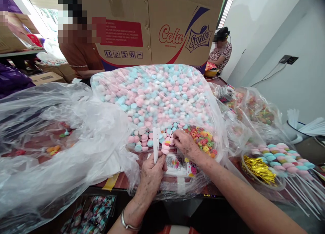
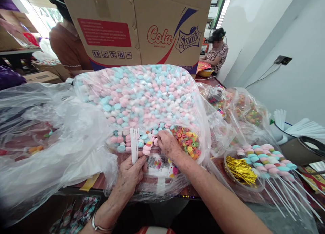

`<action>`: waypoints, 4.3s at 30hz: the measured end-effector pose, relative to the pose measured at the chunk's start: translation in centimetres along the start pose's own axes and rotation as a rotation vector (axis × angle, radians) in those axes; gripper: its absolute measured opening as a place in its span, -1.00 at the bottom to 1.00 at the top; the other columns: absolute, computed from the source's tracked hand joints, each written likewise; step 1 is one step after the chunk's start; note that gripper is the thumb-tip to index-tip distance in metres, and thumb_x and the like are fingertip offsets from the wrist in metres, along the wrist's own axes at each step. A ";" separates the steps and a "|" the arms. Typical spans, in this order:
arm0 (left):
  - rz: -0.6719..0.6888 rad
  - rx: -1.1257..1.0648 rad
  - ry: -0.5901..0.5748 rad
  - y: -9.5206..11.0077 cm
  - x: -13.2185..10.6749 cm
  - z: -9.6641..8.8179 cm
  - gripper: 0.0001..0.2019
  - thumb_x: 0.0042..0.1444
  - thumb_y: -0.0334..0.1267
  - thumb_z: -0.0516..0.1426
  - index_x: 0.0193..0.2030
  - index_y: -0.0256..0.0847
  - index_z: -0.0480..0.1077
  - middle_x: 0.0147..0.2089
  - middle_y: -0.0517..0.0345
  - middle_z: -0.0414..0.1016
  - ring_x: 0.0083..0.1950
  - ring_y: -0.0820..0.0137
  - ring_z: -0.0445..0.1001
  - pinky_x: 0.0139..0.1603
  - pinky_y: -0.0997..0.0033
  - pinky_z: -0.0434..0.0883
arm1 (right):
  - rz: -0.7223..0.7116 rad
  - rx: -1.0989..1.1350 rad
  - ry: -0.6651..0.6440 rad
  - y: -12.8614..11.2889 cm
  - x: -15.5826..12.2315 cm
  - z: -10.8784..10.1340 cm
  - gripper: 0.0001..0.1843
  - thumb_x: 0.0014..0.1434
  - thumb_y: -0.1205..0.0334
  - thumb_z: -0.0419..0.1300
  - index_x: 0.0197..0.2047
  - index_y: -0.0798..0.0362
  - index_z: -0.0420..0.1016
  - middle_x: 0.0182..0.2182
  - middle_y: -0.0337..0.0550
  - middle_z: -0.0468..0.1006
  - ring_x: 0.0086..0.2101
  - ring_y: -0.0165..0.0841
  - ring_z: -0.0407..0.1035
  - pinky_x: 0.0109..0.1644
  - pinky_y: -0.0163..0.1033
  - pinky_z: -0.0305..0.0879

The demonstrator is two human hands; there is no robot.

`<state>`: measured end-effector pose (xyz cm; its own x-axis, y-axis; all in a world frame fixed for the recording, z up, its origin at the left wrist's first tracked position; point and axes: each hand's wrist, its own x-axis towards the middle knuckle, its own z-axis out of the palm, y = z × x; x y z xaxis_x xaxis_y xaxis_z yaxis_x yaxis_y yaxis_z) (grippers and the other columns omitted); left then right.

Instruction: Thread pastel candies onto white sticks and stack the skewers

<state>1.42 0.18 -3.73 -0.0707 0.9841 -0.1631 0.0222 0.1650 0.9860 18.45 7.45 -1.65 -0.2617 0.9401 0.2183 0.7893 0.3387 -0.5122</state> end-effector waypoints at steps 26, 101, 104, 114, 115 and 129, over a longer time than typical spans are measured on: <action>0.011 0.022 0.011 0.0 -0.1 0.2 -0.59 0.06 0.11 0.22 -0.28 -0.25 0.53 -0.63 0.28 0.35 -0.68 0.54 0.12 -0.67 0.51 0.02 | -0.125 -0.301 0.002 -1.0 -0.9 0.4 -0.83 0.29 0.43 0.05 -0.22 0.07 0.45 -0.25 -0.03 0.58 -0.19 -0.23 0.41 -0.08 -0.23 0.28; 0.054 0.111 -0.039 0.6 -0.3 0.0 -0.69 0.18 -0.01 0.15 -0.28 -0.24 0.53 -0.61 0.29 0.31 -0.62 0.51 0.10 -0.62 0.51 0.03 | 0.023 -0.678 -0.242 -1.6 -1.6 -3.9 -0.68 0.24 0.49 0.03 -0.08 0.16 0.57 -0.11 0.21 0.54 -0.06 -0.05 0.39 -0.01 -0.07 0.29; 0.057 0.109 -0.051 0.5 -0.2 -0.1 -0.68 0.18 0.00 0.16 -0.23 -0.24 0.54 -0.60 0.29 0.33 -0.62 0.50 0.11 -0.61 0.51 0.04 | 0.033 -0.673 -0.212 -2.1 -2.0 -3.1 -0.67 0.25 0.50 0.02 -0.03 0.19 0.54 -0.12 0.22 0.54 -0.07 -0.04 0.39 0.00 -0.05 0.29; 0.048 0.116 -0.036 0.4 -0.3 0.0 -0.65 0.18 0.04 0.15 -0.23 -0.23 0.54 -0.59 0.30 0.34 -0.64 0.51 0.10 -0.61 0.49 0.06 | -0.064 -0.174 -0.013 1.6 -2.3 -3.4 -0.66 0.34 0.46 -0.04 0.01 0.07 0.49 -0.08 -0.04 0.57 -0.08 -0.29 0.42 0.01 -0.26 0.29; 0.047 0.118 -0.029 0.4 -0.3 0.0 -0.64 0.17 0.05 0.15 -0.24 -0.23 0.54 -0.59 0.29 0.35 -0.64 0.50 0.11 -0.61 0.49 0.07 | -0.016 -0.171 0.002 1.9 -2.1 -3.9 -0.67 0.34 0.45 -0.04 -0.01 0.07 0.50 -0.09 -0.05 0.57 -0.08 -0.29 0.43 0.00 -0.26 0.28; 0.056 0.110 -0.007 0.3 -0.3 0.0 -0.64 0.13 0.04 0.18 -0.23 -0.26 0.57 -0.60 0.24 0.39 -0.63 0.49 0.17 -0.64 0.51 0.09 | -0.064 -0.541 -0.307 0.6 0.2 -3.6 -0.70 0.29 0.43 0.03 -0.07 0.13 0.56 -0.12 0.09 0.59 -0.08 -0.14 0.42 -0.04 -0.19 0.26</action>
<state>1.44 -0.04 -3.38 -0.0591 0.9923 -0.1089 0.1351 0.1161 0.9840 20.87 7.75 1.04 -0.4016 0.9142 -0.0551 0.9154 0.4024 0.0049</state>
